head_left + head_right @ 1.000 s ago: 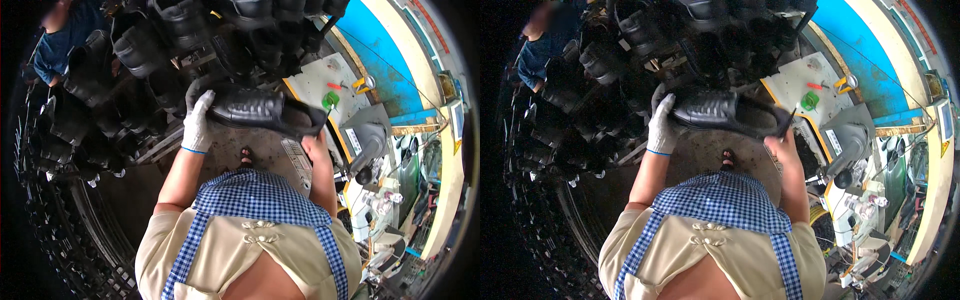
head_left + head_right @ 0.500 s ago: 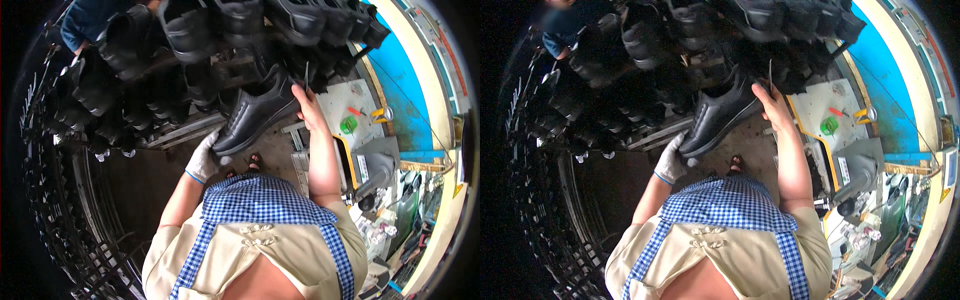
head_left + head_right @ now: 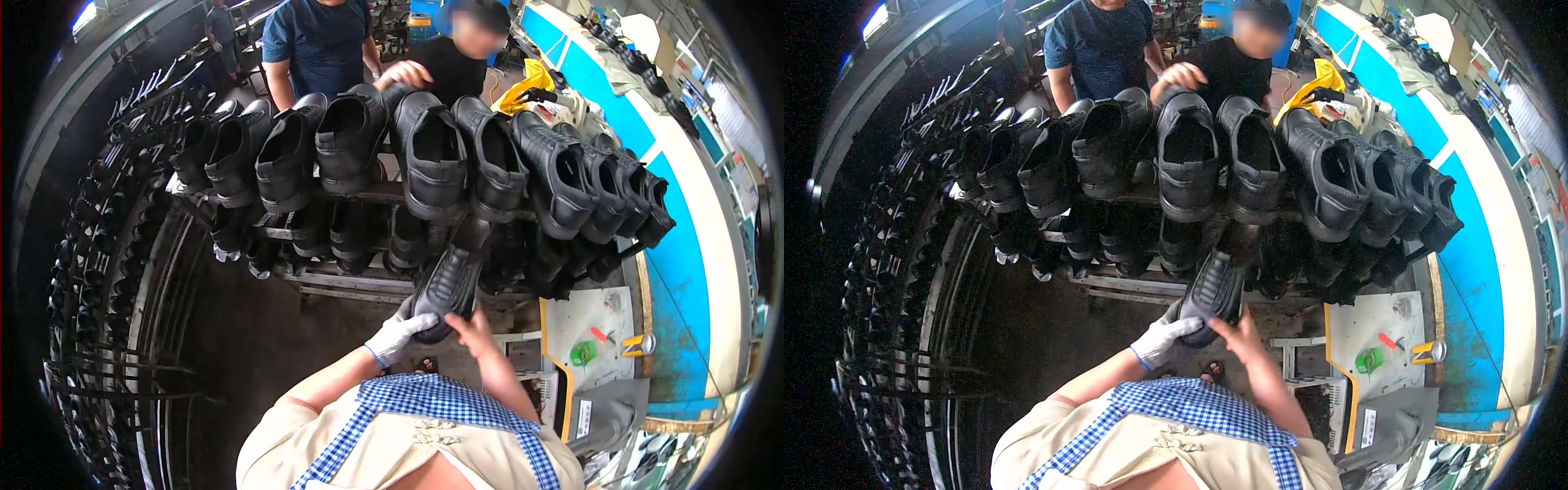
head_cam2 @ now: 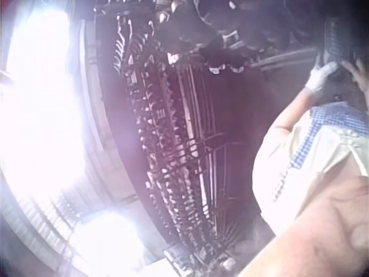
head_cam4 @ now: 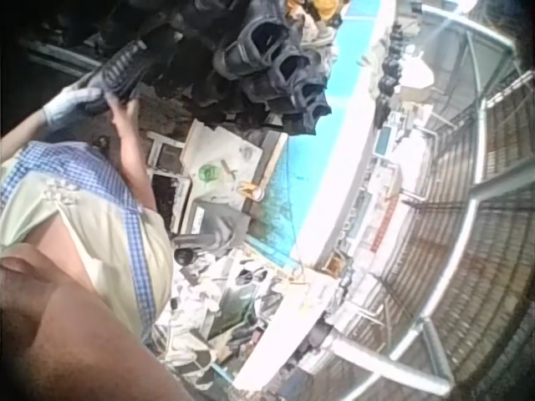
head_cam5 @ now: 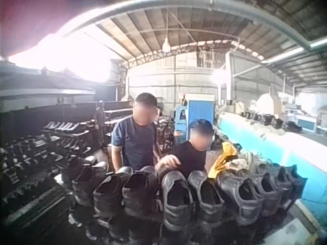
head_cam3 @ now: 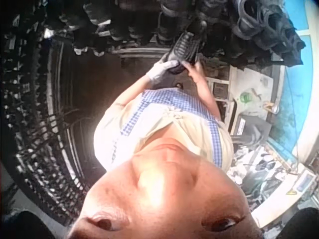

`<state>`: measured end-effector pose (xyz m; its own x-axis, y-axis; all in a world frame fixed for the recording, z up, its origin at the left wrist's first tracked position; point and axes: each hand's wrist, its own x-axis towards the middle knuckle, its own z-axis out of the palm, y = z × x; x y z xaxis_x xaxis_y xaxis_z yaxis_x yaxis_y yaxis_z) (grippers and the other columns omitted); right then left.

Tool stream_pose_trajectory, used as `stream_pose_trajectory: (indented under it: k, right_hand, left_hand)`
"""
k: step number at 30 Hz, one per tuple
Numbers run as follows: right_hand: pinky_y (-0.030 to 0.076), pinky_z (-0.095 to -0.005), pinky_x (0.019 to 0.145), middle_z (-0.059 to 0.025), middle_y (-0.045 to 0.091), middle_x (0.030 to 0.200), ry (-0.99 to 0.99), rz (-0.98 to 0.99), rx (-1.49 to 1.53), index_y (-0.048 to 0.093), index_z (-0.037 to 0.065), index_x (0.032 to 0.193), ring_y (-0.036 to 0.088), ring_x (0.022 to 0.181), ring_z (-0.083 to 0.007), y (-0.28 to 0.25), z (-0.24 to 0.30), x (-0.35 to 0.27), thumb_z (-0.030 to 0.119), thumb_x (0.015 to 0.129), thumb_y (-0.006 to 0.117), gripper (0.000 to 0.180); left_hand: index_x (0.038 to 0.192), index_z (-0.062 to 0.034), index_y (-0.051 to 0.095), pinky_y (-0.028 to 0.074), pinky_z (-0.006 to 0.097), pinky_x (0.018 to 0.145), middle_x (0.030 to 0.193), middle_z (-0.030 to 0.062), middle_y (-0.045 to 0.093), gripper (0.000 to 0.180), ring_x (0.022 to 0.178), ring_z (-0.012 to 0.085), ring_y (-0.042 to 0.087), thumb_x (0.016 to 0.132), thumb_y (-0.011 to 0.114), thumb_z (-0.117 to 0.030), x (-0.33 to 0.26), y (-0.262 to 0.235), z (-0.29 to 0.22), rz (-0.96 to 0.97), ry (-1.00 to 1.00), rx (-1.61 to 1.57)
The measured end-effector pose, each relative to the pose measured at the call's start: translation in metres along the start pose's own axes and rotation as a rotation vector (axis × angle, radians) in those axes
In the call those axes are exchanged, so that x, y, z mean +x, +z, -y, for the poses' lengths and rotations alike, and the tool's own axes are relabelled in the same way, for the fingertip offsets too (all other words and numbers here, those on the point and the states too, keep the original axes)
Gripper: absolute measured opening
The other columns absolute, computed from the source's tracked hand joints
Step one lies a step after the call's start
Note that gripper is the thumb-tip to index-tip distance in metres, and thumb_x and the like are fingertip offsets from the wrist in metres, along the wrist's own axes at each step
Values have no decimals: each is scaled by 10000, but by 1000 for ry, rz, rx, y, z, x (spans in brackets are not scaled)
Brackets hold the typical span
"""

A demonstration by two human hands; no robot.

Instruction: The person repeatedly picks up black shoes from a rack, uses a small metal tool to scrape or pry at the sole and heel areas, and then places the shoes back on the rack. This process is repeated for multiple shoes in a factory setting.

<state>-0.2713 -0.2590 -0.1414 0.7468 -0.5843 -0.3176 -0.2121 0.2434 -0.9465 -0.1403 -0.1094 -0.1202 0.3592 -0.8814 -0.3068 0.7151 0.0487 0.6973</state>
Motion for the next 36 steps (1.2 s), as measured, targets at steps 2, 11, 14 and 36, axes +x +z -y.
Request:
stream_pose_trajectory:
  k: [2,11,14,36]
  right_hand:
    - [345,-199,397,-22,653,989,-30,-51,45,457,72,1385,533,607,-56,-2,-1,1,409,787,786,761]
    - [371,-378,1064,-172,540,1346,-141,-112,196,374,-26,1446,514,1241,-247,-35,10,93,333,886,726,752]
    - [475,-367,883,-141,575,1279,33,-400,197,337,16,1493,591,1062,-206,-18,-6,111,438,875,741,851]
    - [561,-459,840,-96,676,1195,209,120,563,544,51,1329,692,955,-298,22,-22,1,582,992,445,637]
  left_hand:
    - [1481,-57,373,425,338,1054,1357,88,555,745,1218,177,532,882,749,-290,15,6,-1,2,14,162]
    - [1417,10,430,501,411,968,1234,217,630,778,1120,323,635,818,782,-339,33,18,-62,-309,664,1204]
    - [1445,-41,426,367,491,1104,1446,197,462,778,1343,375,433,824,730,-399,65,25,-92,-415,947,1834]
    - [935,-11,674,524,424,639,810,222,645,287,726,366,669,944,624,-293,-17,28,-99,-79,633,1305]
